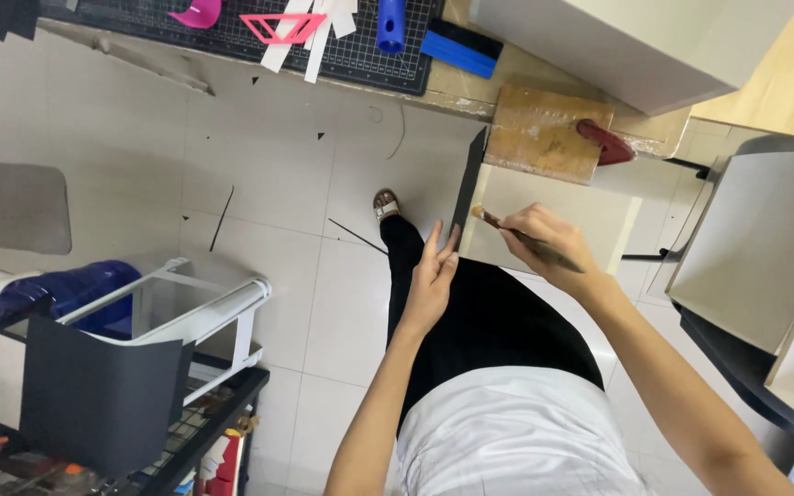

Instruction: The person applies adhesive to a white rectangular board using a paint roller, then places a black sheet on top and smooths it with a blue squeegee. The person uses a brush to apply adhesive to the edges and continues smoothing the sheet to remove air bubbles.

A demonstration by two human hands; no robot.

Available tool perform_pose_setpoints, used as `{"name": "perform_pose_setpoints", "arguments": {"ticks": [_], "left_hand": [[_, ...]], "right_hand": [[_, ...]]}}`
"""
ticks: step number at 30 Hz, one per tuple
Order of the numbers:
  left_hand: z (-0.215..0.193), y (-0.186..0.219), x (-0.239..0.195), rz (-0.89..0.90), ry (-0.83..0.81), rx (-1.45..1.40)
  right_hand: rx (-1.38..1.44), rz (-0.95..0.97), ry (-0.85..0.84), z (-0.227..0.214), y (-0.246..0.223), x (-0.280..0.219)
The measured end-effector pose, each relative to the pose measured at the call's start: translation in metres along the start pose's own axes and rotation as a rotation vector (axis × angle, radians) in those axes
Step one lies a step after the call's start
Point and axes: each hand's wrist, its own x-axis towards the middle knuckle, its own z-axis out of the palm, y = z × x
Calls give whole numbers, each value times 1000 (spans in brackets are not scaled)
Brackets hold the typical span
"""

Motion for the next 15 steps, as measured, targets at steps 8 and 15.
{"name": "perform_pose_setpoints", "arguments": {"ticks": [8, 15], "left_hand": [[-21, -30, 11, 37, -131, -164], [-29, -48, 20, 24, -178, -283]], "right_hand": [[-145, -396, -144, 21, -27, -10], [45, -195, -150, 12, -29, -7]]}}
